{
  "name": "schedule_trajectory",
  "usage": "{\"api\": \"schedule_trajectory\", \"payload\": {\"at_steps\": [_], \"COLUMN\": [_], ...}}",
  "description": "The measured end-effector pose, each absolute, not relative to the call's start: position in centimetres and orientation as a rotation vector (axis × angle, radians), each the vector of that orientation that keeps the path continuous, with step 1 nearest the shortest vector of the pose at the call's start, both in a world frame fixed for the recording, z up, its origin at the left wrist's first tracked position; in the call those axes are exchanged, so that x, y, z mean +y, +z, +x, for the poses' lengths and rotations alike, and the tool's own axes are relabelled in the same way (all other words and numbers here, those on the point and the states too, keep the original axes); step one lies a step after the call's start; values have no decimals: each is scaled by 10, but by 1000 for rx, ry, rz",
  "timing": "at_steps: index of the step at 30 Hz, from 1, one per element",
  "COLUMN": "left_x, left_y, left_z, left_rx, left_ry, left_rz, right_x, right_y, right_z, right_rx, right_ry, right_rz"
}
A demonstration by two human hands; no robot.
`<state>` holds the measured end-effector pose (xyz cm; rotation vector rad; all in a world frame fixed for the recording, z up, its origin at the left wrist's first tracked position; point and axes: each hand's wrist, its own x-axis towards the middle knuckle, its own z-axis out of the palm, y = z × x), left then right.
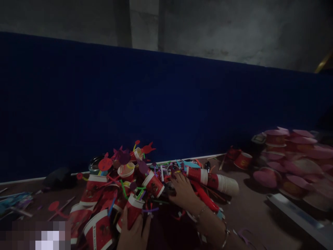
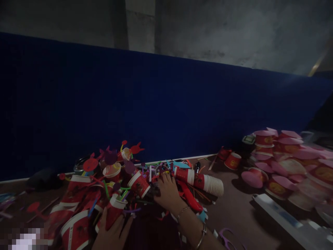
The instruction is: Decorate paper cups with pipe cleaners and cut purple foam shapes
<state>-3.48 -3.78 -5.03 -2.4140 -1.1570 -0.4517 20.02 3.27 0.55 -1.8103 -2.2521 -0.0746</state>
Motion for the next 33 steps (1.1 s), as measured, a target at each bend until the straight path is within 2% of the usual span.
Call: {"api": "schedule_trajectory", "payload": {"at_steps": [11, 23, 28, 33], "left_x": [-37, -38, -40, -44], "left_y": [-63, -55, -35, -23], "left_z": [-25, -19, -10, -12], "left_rx": [-936, -924, -532, -561], "left_ry": [-579, -636, -609, -473], "left_rz": [-2431, -2440, -2530, -2590], "right_x": [33, 44, 37, 49], "right_y": [5, 17, 20, 27], "right_z": [196, 199, 191, 185], "right_rx": [-2184, -2044, -1981, -1738], "right_ry": [-57, 96, 259, 554], "right_rz": [-1837, -1537, -1402, -1273]}}
